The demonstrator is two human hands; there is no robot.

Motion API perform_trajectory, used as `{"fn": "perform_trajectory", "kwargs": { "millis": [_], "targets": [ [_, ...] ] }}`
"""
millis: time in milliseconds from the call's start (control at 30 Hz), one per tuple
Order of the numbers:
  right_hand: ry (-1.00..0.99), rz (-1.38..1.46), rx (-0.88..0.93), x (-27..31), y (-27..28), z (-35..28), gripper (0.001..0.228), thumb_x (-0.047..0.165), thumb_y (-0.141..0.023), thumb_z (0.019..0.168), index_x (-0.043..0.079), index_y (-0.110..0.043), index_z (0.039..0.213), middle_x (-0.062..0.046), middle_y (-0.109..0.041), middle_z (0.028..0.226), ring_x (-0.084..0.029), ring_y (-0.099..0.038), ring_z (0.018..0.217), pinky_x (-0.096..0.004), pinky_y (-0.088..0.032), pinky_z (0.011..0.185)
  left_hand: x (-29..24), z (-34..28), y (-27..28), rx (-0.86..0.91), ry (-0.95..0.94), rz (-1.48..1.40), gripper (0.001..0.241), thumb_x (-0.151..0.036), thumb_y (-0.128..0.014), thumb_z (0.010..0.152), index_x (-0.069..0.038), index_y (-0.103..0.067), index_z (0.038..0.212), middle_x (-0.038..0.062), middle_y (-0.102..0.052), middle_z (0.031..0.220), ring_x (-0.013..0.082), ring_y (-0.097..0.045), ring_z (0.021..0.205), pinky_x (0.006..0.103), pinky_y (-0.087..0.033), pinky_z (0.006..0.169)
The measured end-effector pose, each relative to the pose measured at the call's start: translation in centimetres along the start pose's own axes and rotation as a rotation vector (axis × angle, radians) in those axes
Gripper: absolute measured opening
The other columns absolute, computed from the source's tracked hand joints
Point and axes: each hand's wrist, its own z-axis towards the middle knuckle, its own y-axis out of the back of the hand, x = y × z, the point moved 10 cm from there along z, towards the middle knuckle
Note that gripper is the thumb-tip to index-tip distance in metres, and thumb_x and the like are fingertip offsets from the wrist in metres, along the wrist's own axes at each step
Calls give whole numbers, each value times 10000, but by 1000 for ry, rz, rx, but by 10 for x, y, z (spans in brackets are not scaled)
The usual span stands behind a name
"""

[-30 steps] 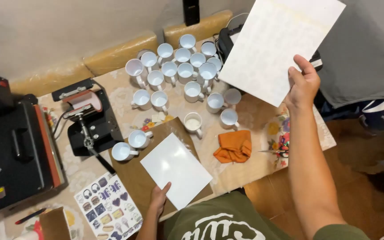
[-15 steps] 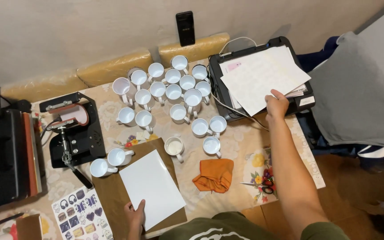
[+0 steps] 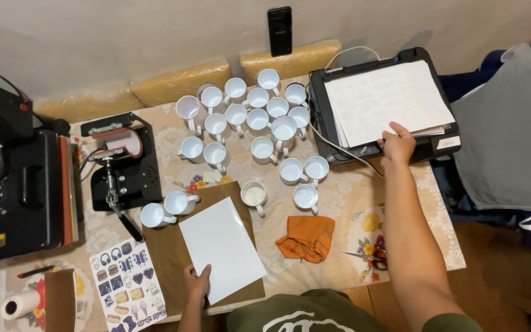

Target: The person wipes a white ceramic mug with an orange cloth and places it into a mug heat press machine. They then handle a sheet of transfer paper, peeling off small pieces of the backing material while holding the sheet.

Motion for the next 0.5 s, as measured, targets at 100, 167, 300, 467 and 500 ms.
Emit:
{"fn": "perform_trajectory", "kwargs": {
  "millis": [100,167,300,467,500],
  "targets": [
    [62,-20,-43,12,9,-19,377,31,-756,997,128,-746,1361,-37,-623,1185,-119,-717,797,-182,-663,743,-5,-7,1,-20,-52,41,716,-335,-849,981,-105,-536,1582,111,-693,1362,306,-697,1210,461,-581,1069],
    [94,-80,-114,19,17,-51,322,74,-803,1007,179,-741,1304,-33,-510,1366,-185,-693,1084,-285,-649,943,-8,-17,3,-36,-45,96,682,-393,-810,993,-150,-539,1570,76,-701,1407,297,-705,1217,465,-575,1054],
    [506,-207,-123,-5,15,-86,308,97,-874,937,176,-736,1200,-62,-485,1321,-102,-634,847,-280,-608,925,-18,-36,10,-93,-59,137,604,-387,-769,1022,-155,-565,1541,83,-765,1439,331,-752,1210,486,-607,1028],
    [476,-430,330,-111,-34,-183,226,173,-870,996,163,-786,1205,-67,-784,1106,-192,-703,957,-341,-569,867,-24,-36,17,-153,-123,268,687,-363,-777,1043,-102,-561,1641,168,-636,1562,411,-643,1450,560,-565,1186],
    [444,-577,377,-142,-38,-197,219,245,-885,998,168,-830,1196,-128,-812,1055,-282,-754,951,-427,-572,870,-26,-31,17,-153,-152,358,700,-361,-821,1034,-94,-585,1637,195,-664,1484,424,-633,1474,574,-566,1190]
  ]
}}
